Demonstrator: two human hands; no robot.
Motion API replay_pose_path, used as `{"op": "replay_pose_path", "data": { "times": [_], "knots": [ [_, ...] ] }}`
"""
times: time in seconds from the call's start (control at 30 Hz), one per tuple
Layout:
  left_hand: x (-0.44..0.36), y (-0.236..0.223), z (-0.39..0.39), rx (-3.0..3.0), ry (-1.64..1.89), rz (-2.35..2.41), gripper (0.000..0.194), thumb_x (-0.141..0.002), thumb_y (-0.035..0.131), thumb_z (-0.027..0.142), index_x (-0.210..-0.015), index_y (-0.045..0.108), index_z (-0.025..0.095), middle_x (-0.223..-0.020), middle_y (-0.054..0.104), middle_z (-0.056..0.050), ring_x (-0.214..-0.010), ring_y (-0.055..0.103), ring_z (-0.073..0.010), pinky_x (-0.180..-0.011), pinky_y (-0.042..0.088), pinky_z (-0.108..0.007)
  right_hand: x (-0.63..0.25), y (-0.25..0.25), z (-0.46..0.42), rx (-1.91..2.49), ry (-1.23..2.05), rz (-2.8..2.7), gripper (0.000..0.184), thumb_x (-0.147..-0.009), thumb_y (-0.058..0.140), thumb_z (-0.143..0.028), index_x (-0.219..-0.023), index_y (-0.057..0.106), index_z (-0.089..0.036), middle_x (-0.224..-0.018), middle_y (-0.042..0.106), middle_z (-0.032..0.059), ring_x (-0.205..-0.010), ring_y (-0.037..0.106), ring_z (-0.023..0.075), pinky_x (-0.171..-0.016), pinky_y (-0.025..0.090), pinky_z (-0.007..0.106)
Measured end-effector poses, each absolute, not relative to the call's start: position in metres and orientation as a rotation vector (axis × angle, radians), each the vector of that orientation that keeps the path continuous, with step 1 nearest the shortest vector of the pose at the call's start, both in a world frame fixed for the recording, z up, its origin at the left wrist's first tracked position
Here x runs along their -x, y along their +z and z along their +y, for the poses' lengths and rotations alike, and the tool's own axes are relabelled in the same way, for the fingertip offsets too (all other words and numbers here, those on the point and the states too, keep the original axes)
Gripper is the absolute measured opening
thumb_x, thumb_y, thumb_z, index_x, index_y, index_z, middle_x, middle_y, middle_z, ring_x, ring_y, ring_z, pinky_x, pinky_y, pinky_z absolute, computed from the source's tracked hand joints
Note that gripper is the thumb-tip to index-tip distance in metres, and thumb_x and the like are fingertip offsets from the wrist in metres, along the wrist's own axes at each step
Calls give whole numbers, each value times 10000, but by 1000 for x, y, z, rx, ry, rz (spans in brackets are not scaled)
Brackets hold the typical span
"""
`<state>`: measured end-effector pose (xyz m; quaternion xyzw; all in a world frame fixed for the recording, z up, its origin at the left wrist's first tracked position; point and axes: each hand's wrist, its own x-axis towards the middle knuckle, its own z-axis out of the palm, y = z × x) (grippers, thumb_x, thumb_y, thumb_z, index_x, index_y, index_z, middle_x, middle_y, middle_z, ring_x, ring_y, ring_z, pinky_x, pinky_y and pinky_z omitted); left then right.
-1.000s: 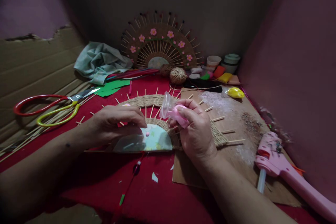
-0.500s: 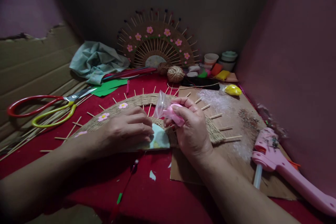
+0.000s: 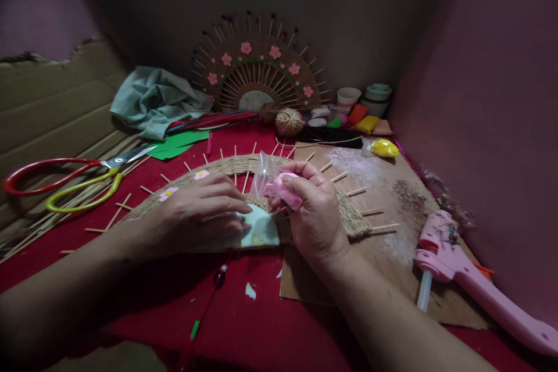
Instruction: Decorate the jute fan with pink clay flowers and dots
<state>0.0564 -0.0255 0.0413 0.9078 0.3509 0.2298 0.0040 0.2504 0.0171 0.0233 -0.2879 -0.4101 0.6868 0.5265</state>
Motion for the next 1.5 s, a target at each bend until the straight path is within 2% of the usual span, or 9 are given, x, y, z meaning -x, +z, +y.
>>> {"op": "replay_pose_path", "data": {
  "times": [0.17, 0.23, 0.5, 0.67, 0.8, 0.9, 1.13, 1.3, 1.5],
  "knots": [
    [-56, 45, -35, -2441, 1192, 1311, 186, -851, 594, 159, -1027, 630, 206, -938, 678, -42, -846, 598, -145, -783, 465, -284, -249, 20, 13, 690, 1664, -1047, 105, -696, 625, -212, -784, 567, -206, -590, 548, -42, -475, 497, 99, -480, 413, 239],
    [-59, 45, -39, -2318, 1246, 1319, 237, -845, 612, 166, -1074, 629, 224, -998, 681, -35, -887, 614, -138, -795, 470, -260, -249, 19, 10, 689, 1641, -1123, 123, -715, 637, -222, -823, 580, -211, -623, 555, -39, -520, 504, 102, -503, 416, 237],
    [-69, 52, -41, -2106, 1227, 1424, 181, -842, 623, 255, -1000, 665, 179, -890, 706, -25, -753, 628, -114, -683, 487, -209, -250, 18, 0, 739, 1469, -1440, 140, -805, 596, -223, -937, 562, -258, -767, 563, -33, -633, 502, 112, -570, 410, 250],
    [-64, 52, -37, -2335, 977, 1402, 205, -848, 592, 231, -1024, 677, 170, -816, 712, -19, -647, 612, -104, -589, 460, -197, -250, 21, -3, 736, 1316, -1625, 124, -832, 564, -203, -951, 550, -236, -837, 563, -22, -728, 500, 120, -631, 404, 259],
    [-63, 50, -35, -2401, 954, 1446, 105, -831, 610, 224, -858, 690, 162, -672, 666, 25, -573, 560, -75, -547, 421, -163, -250, 21, -3, 736, 1329, -1615, 135, -842, 548, -200, -971, 530, -232, -850, 551, -22, -742, 500, 118, -656, 408, 269],
    [-65, 51, -36, -2360, 977, 1437, 143, -836, 605, 233, -750, 691, 158, -575, 612, 45, -519, 513, -57, -514, 387, -144, -249, 22, -4, 753, 1327, -1636, 126, -847, 534, -209, -972, 530, -224, -846, 544, -17, -737, 496, 120, -664, 407, 280],
    [-65, 54, -33, -2166, 830, 1304, 265, -907, 463, 220, -783, 681, 134, -699, 655, 0, -638, 581, -84, -600, 440, -164, -248, 25, -7, 766, 1307, -1711, 121, -863, 502, -231, -980, 527, -217, -858, 563, -7, -756, 506, 128, -669, 399, 293],
    [-63, 55, -32, -2218, 888, 1295, 164, -865, 567, 212, -806, 696, 130, -845, 671, -45, -777, 621, -128, -699, 471, -219, -249, 24, -5, 794, 1297, -1734, 105, -866, 497, -267, -948, 534, -212, -842, 558, -6, -748, 493, 130, -656, 388, 296],
    [-64, 49, -35, -2538, 1083, 1253, 93, -827, 636, 204, -850, 681, 126, -844, 668, -59, -807, 626, -133, -711, 488, -220, -249, 22, -5, 797, 1340, -1704, 108, -890, 491, -309, -941, 524, -219, -868, 561, 5, -764, 497, 134, -667, 388, 302]
  ]
}}
